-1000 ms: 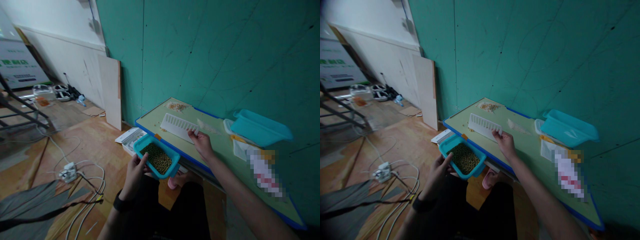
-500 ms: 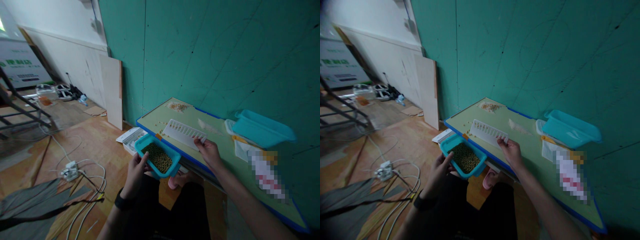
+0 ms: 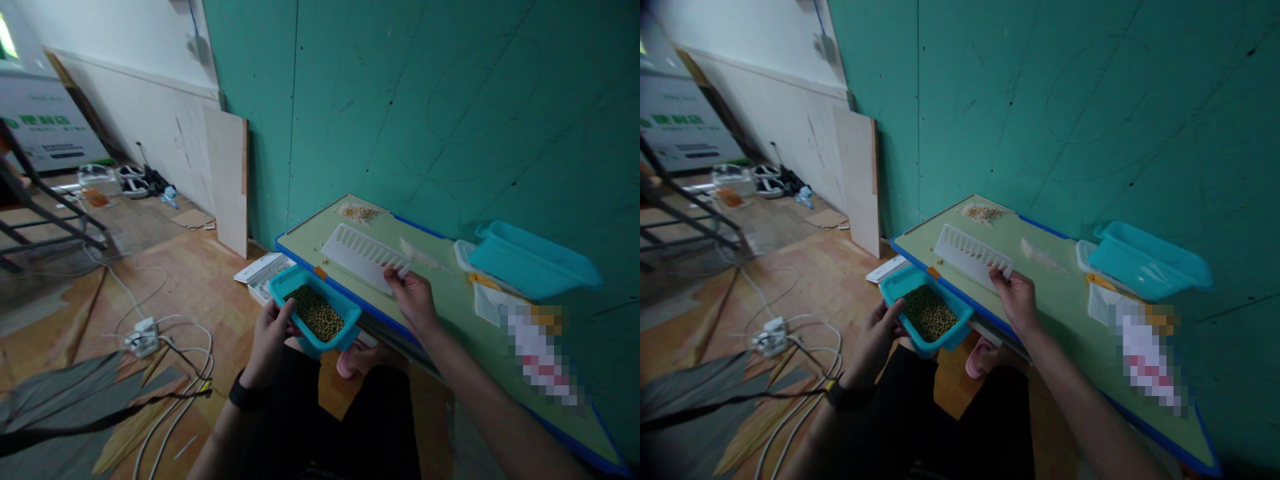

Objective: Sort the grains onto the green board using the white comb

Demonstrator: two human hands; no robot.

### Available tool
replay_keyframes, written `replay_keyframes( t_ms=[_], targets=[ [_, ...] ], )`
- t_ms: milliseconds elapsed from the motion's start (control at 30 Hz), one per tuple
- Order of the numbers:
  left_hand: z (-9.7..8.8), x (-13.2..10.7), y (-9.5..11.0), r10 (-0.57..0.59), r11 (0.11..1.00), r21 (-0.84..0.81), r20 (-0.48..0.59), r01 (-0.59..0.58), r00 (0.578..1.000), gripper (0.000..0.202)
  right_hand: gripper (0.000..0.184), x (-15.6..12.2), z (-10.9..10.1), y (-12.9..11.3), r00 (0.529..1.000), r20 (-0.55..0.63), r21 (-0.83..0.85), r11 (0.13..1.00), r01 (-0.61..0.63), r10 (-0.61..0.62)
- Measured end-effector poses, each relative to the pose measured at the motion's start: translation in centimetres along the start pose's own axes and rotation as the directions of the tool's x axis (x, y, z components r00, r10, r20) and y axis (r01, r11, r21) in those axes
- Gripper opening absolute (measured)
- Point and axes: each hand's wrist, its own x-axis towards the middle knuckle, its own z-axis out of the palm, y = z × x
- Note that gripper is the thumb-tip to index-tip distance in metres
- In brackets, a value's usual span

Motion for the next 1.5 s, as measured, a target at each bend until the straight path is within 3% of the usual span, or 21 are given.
replay_keyframes(
  t_ms=[167,300,400,667,767,900,1133,1500],
  targets=[
    [-0.7,0.7,0.2,0.037,0.999,-0.017,-0.078,-0.038,0.996,0.04,0.053,3.9,3.0,0.5,0.996,0.07,0.025,0.998,0.06,-0.061],
    [-1.0,1.2,1.0,0.065,0.998,-0.002,-0.086,-0.065,0.994,0.041,0.056,5.1,4.9,1.0,0.99,0.124,0.018,0.998,0.067,-0.068],
    [-1.1,1.4,1.3,0.077,0.997,0.009,-0.085,-0.077,0.993,0.041,0.061,4.2,4.7,0.8,0.989,0.143,0.012,1.0,0.028,-0.03],
    [-1.1,1.4,1.3,0.043,0.999,0.01,-0.127,-0.042,0.991,0.038,0.056,0.0,1.2,-0.2,0.986,0.151,0.023,0.997,-0.08,0.076],
    [-0.8,1.1,1.5,0.041,0.999,-0.003,-0.11,-0.041,0.993,0.037,0.058,1.1,1.1,0.2,0.996,0.072,0.035,0.998,-0.053,0.051],
    [-0.2,0.7,0.9,0.038,0.999,-0.011,-0.085,-0.04,0.996,0.039,0.066,4.5,2.3,1.1,0.999,-0.032,-0.004,1.0,-0.01,0.01],
    [-0.2,0.1,-1.0,0.013,1.0,-0.022,-0.086,-0.015,0.996,0.044,0.062,7.2,4.4,1.6,0.999,0.03,-0.049,0.999,0.024,-0.022],
    [0.0,-0.3,-0.3,-0.027,1.0,0.009,-0.002,0.027,1.0,0.045,0.059,7.4,5.4,1.6,0.997,0.082,0.006,1.0,-0.004,0.003]
  ],
)
